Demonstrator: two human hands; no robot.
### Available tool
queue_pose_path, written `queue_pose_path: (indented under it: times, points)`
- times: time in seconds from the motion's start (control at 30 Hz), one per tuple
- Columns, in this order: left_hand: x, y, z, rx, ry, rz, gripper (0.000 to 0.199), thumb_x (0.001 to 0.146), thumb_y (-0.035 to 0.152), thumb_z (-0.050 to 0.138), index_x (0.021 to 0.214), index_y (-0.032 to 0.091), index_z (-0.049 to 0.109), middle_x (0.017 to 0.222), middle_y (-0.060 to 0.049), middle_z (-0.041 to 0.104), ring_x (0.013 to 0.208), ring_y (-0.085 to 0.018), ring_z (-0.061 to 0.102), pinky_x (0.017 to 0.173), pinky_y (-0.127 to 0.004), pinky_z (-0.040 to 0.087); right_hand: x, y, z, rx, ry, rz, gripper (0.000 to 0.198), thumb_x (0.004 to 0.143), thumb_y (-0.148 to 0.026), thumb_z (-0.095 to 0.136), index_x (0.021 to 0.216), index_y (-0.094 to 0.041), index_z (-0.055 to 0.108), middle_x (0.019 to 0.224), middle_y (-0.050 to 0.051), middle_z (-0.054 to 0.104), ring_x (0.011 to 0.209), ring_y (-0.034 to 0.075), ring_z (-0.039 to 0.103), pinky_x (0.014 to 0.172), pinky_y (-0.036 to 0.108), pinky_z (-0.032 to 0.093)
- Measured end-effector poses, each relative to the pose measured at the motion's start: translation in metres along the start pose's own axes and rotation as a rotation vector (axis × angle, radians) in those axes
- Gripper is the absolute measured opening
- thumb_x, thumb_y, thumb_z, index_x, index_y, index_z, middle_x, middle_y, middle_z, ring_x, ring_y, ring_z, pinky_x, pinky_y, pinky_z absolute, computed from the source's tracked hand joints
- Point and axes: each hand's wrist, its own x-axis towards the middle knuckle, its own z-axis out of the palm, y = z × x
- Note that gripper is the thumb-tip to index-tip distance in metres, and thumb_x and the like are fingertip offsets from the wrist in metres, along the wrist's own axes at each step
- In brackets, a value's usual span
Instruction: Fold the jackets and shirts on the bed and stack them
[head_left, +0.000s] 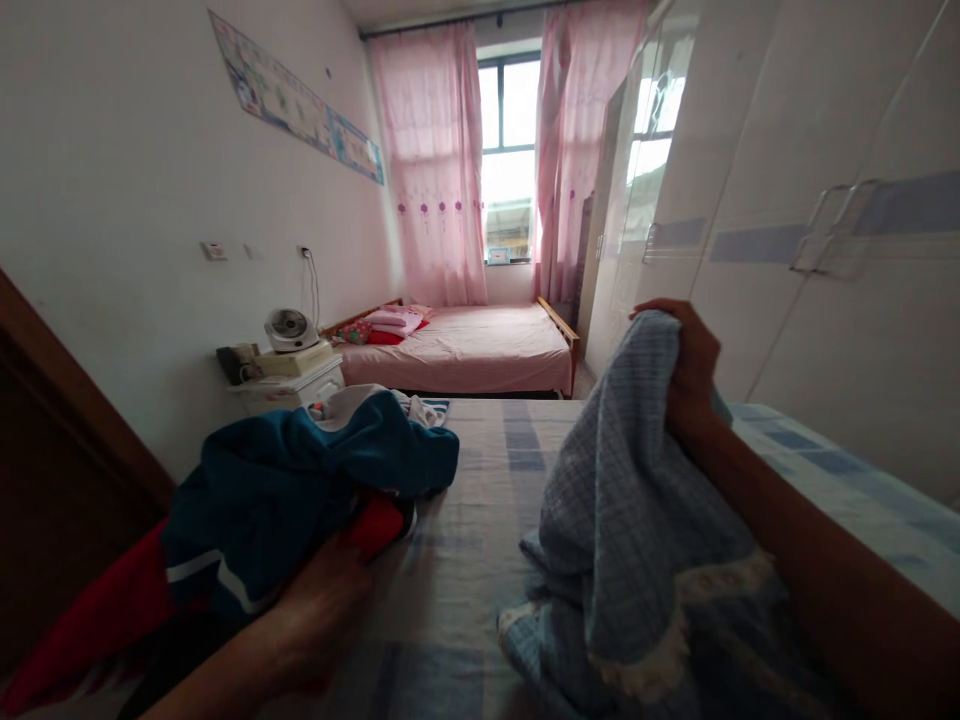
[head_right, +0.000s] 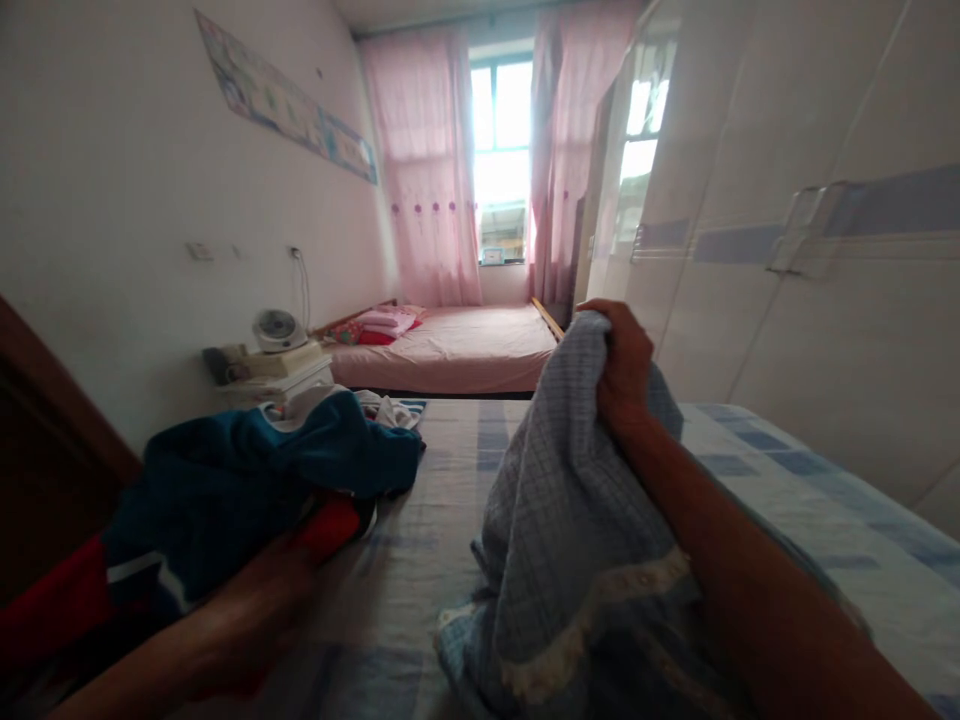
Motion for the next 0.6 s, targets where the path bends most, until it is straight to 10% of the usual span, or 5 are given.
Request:
queue_pose_path:
  times: [0.13, 0.27, 0.4, 0.6]
  points:
    - [0.001, 0.022, -0.025, 0.079, -0.109, -0.01, 0.021, 0.074, 0.019, 0.05, 0.077, 0.013, 0.07, 0.082, -0.014, 0.069, 0.079, -0.027, 0.065, 0.081, -0.043, 0.047, -0.032, -0.003, 0.055, 0.042, -0.559, -0.007, 0.043, 0.074, -0.013, 0.048, 0.115, -0.022, 0.055, 0.121, 0.007, 0.057, 0.113, 0.021, 0.053, 0.097, 0.039, 0.039]
    - [0.037, 0.052, -0.048, 0.09, 0.225, 0.078, 0.027, 0.082, 0.017, 0.045, 0.101, 0.016, 0.065, 0.115, -0.013, 0.062, 0.107, -0.027, 0.057, 0.091, -0.043, 0.043, -0.071, -0.013, 0.074, 0.022, -1.13, -0.052, 0.052, 0.074, -0.019, 0.057, 0.126, -0.02, 0.05, 0.136, 0.013, 0.047, 0.125, 0.027, 0.043, 0.101, 0.044, 0.036]
    - [0.081, 0.041, -0.046, 0.151, 0.428, 0.148, 0.043, 0.089, 0.015, 0.038, 0.131, 0.018, 0.045, 0.144, -0.011, 0.036, 0.135, -0.026, 0.026, 0.109, -0.048, 0.02, -0.072, -0.013, 0.044, 0.025, -1.077, -0.05, 0.042, 0.083, -0.027, 0.051, 0.124, -0.02, 0.053, 0.13, 0.011, 0.054, 0.121, 0.024, 0.049, 0.101, 0.042, 0.038]
    - [0.1, 0.004, -0.021, 0.116, 0.261, 0.096, 0.025, 0.078, 0.007, 0.047, 0.087, 0.018, 0.067, 0.097, -0.007, 0.067, 0.104, -0.02, 0.057, 0.106, -0.041, 0.029, -0.072, 0.041, -0.05, -0.224, -0.829, 0.154, 0.042, 0.085, -0.04, 0.045, 0.12, -0.021, 0.056, 0.125, 0.01, 0.058, 0.112, 0.026, 0.056, 0.098, 0.045, 0.042]
